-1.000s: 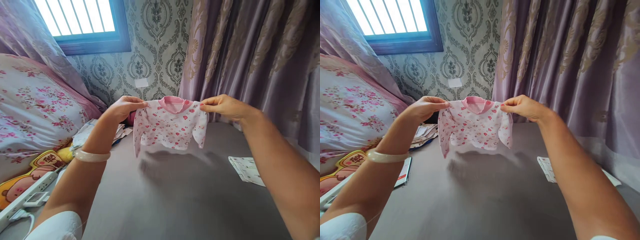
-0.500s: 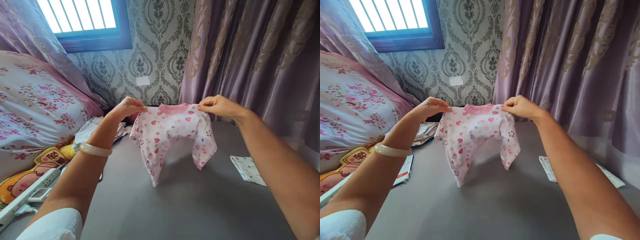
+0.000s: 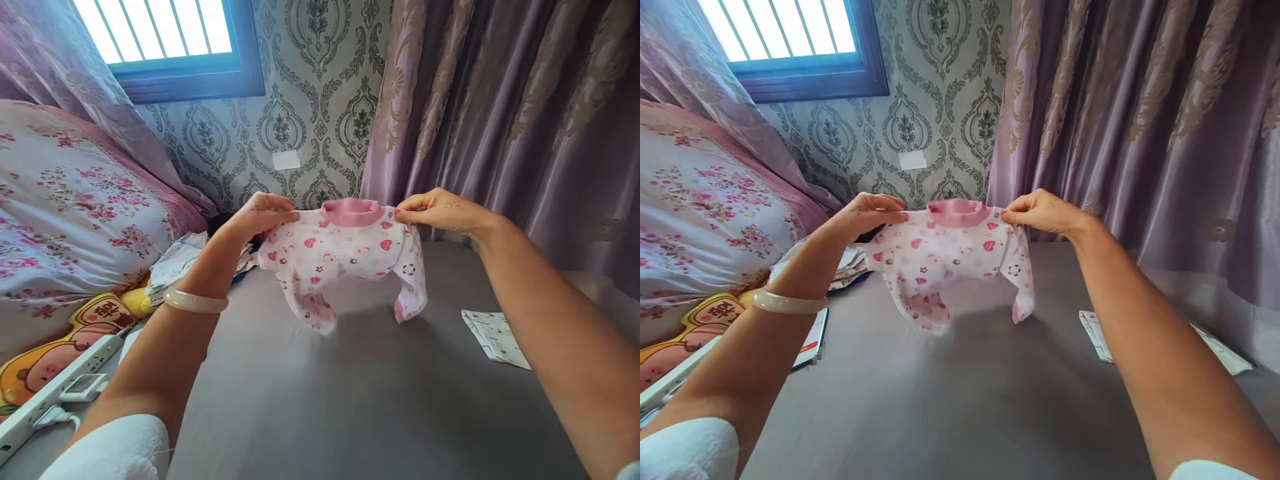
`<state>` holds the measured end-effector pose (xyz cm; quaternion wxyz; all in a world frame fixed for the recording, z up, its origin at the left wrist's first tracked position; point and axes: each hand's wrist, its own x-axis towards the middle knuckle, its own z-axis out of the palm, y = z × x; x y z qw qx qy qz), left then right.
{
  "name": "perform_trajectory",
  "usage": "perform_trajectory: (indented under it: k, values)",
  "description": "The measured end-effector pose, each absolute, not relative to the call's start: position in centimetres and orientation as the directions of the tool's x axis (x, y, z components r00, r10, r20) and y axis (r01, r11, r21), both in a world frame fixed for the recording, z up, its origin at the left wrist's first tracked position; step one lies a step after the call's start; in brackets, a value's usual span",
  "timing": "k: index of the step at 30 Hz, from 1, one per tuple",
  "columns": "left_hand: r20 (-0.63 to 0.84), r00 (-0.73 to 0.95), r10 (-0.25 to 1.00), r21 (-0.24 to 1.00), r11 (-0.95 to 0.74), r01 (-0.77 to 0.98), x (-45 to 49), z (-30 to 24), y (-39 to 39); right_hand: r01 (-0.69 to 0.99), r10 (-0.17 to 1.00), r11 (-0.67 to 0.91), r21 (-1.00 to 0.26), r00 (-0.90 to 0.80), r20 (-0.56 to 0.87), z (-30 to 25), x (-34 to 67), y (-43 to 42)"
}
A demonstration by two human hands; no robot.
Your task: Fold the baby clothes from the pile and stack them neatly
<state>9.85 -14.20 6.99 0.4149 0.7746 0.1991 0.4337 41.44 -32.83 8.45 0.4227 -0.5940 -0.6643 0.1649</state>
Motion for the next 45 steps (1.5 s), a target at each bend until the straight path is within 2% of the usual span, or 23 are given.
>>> perform_trajectory:
  k: [3, 4, 7, 9, 11, 14, 18, 23, 25, 27, 29, 32, 36, 39, 45]
  values:
    - [0.606, 0.438, 0.664, 0.767, -0.634, -0.1, 10.1, 6.8, -13.7, 0.607, 0.838, 0.338, -0.719, 0.154, 0.524, 8.7, 41.5, -32.5]
    - [0.623, 0.439, 0.648, 0.754, -0.646, -0.117, 10.1, 6.8, -13.6, 0.599, 0.829, 0.348, -0.721, 0.163, 0.535, 8.7, 41.5, -32.4]
    - [0.644, 0.467, 0.606, 0.7, -0.713, -0.038, 10.2, 7.0, -13.9, 0.656, 0.893, 0.266, -0.706, 0.107, 0.437, 8.7, 41.5, -32.1]
    - [0.668, 0.434, 0.604, 0.668, -0.744, 0.005, 10.4, 7.0, -14.0, 0.676, 0.891, 0.248, -0.694, 0.122, 0.437, 8.6, 41.7, -32.0]
    - [0.644, 0.442, 0.624, 0.688, -0.725, 0.021, 10.5, 7.0, -14.1, 0.667, 0.856, 0.253, -0.701, 0.184, 0.484, 8.3, 41.9, -31.8]
    - [0.558, 0.5, 0.662, 0.747, -0.663, 0.044, 10.9, 6.7, -14.1, 0.706, 0.875, 0.198, -0.68, 0.185, 0.447, 8.0, 42.3, -31.5]
    - [0.582, 0.429, 0.691, 0.772, -0.635, -0.025, 11.6, 6.3, -13.9, 0.723, 0.82, 0.22, -0.655, 0.227, 0.525, 7.5, 42.5, -30.7]
    - [0.579, 0.357, 0.733, 0.788, -0.615, -0.018, 12.9, 5.3, -13.2, 0.744, 0.755, 0.206, -0.636, 0.293, 0.587, 6.8, 42.0, -29.7]
    - [0.593, 0.329, 0.735, 0.778, -0.628, -0.002, 13.3, 4.9, -12.9, 0.794, 0.727, 0.165, -0.586, 0.303, 0.616, 6.5, 41.8, -29.6]
    - [0.622, 0.308, 0.72, 0.75, -0.661, 0.031, 13.4, 4.6, -12.8, 0.872, 0.688, 0.1, -0.478, 0.287, 0.667, 6.1, 41.5, -29.7]
    - [0.682, 0.274, 0.678, 0.681, -0.726, 0.102, 13.3, 4.5, -13.1, 0.94, 0.641, 0.029, -0.34, 0.244, 0.728, 5.7, 41.1, -30.1]
    - [0.819, 0.192, 0.541, 0.48, -0.828, 0.289, 12.7, 4.4, -14.1, 0.98, 0.592, -0.041, -0.192, 0.179, 0.785, 5.1, 40.1, -31.1]
    - [0.931, 0.183, 0.317, 0.193, -0.851, 0.489, 11.4, 3.9, -15.9, 0.987, 0.599, -0.05, -0.153, 0.152, 0.786, 4.6, 38.9, -33.1]
    - [0.943, 0.193, 0.271, 0.137, -0.845, 0.516, 10.0, 3.4, -17.1, 0.992, 0.608, -0.048, -0.117, 0.121, 0.784, 4.7, 38.4, -34.8]
    - [0.968, 0.187, 0.169, 0.021, -0.792, 0.61, 6.1, 4.1, -21.7, 0.984, 0.566, -0.118, 0.13, -0.041, 0.824, 6.5, 37.1, -38.8]
